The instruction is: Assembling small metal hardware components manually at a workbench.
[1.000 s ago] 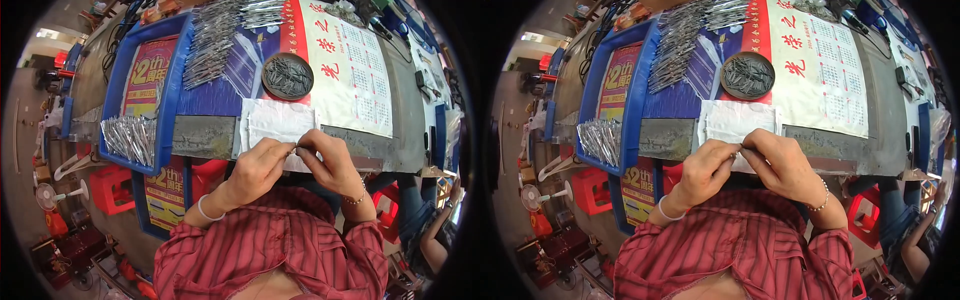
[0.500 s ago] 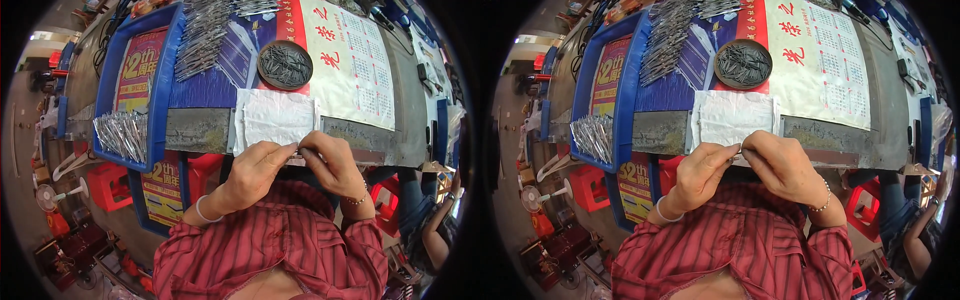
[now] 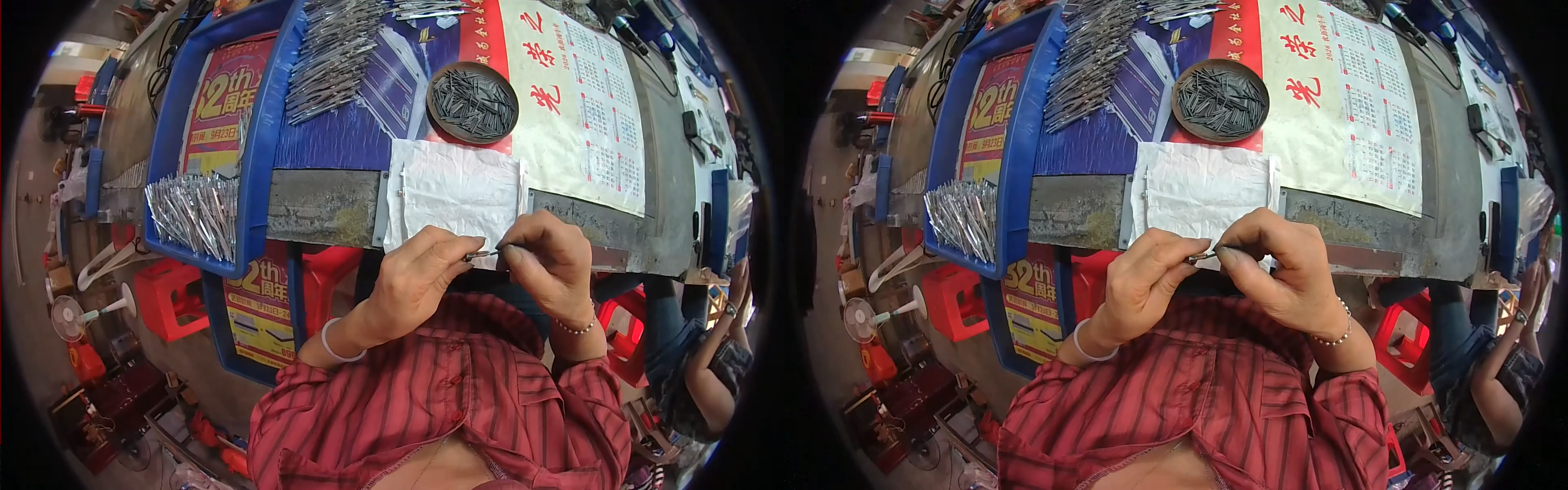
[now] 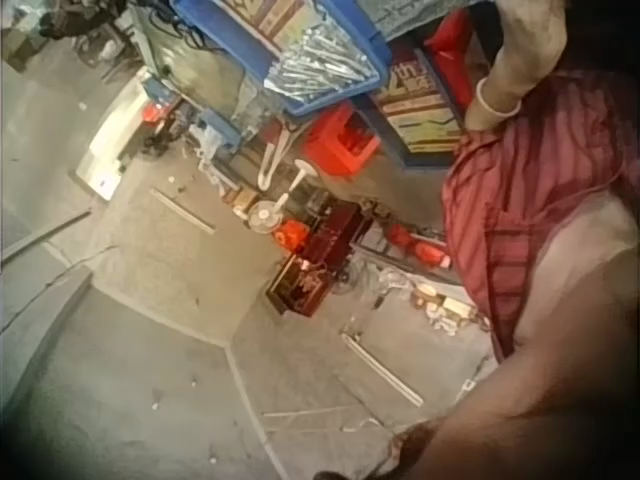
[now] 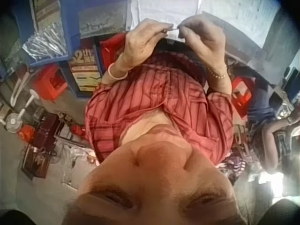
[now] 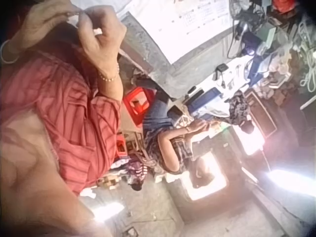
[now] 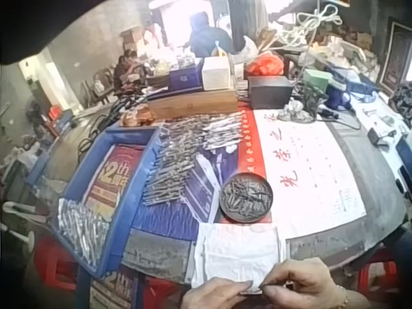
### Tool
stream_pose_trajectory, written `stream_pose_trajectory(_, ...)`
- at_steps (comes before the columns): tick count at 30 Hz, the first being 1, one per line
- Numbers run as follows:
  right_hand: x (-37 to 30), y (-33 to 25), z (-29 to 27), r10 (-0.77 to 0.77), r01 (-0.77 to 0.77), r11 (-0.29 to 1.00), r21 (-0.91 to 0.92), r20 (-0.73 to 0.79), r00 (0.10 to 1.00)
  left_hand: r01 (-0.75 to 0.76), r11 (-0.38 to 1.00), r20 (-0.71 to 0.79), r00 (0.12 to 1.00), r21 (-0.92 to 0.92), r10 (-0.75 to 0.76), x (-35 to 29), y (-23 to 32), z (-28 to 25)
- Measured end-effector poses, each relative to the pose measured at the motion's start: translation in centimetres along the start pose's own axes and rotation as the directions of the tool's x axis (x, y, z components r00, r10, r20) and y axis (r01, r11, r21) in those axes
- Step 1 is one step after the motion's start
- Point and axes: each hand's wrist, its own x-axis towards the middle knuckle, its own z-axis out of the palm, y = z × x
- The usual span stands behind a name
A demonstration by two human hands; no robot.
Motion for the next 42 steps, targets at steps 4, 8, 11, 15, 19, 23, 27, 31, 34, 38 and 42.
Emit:
stream_pose_trajectory(4,0.2,0.2,0.2,-0.024,0.024,1.0,-0.005,0.005,1.0,-0.015,1.0,-0.011,1.0,-0.019,0.015,0.0,-0.1,-0.2)
stream_pose_trajectory(8,0.7,0.0,0.2,0.005,-0.002,0.999,-0.047,0.057,0.998,-0.056,0.998,-0.015,0.998,-0.011,0.056,-0.1,-0.5,-0.1)
stream_pose_trajectory(11,0.7,0.5,0.4,0.081,-0.081,0.997,-0.01,0.077,0.994,-0.093,0.995,-0.029,0.995,0.018,0.094,-0.5,-0.5,-0.2)
stream_pose_trajectory(15,0.1,0.3,-0.1,0.258,-0.237,0.928,0.286,-0.036,0.966,-0.102,0.995,-0.023,0.994,-0.004,0.102,-0.3,-0.2,-0.6)
stream_pose_trajectory(19,-0.1,0.0,0.5,0.196,-0.194,0.934,0.301,0.024,0.98,-0.052,0.999,-0.028,0.998,-0.01,0.052,-0.4,-0.6,-0.6)
stream_pose_trajectory(23,0.0,0.1,0.7,0.176,-0.186,0.948,0.258,0.062,0.982,-0.05,0.998,-0.056,0.997,-0.038,0.047,-0.4,-0.5,-0.4)
stream_pose_trajectory(27,0.0,0.3,0.8,0.161,-0.169,0.955,0.242,0.05,0.986,-0.043,0.998,-0.049,0.998,-0.041,0.041,-0.5,-0.5,-0.6)
stream_pose_trajectory(31,0.1,0.2,0.9,0.164,-0.173,0.955,0.242,0.056,0.985,-0.046,0.998,-0.051,0.998,-0.038,0.045,-0.5,-0.7,-0.7)
stream_pose_trajectory(34,0.2,0.1,0.8,0.186,-0.2,0.942,0.27,0.077,0.98,-0.047,0.998,-0.052,0.998,-0.045,0.045,-0.5,-0.8,-0.6)
stream_pose_trajectory(38,0.3,0.2,0.8,0.227,-0.245,0.93,0.273,0.099,0.969,-0.072,0.997,-0.03,0.997,-0.018,0.071,-0.7,-1.1,-0.6)
stream_pose_trajectory(42,-0.1,-0.3,1.0,0.12,-0.117,0.992,-0.051,0.065,0.991,-0.098,0.988,-0.013,0.995,0.116,0.1,-1.2,-1.0,-0.7)
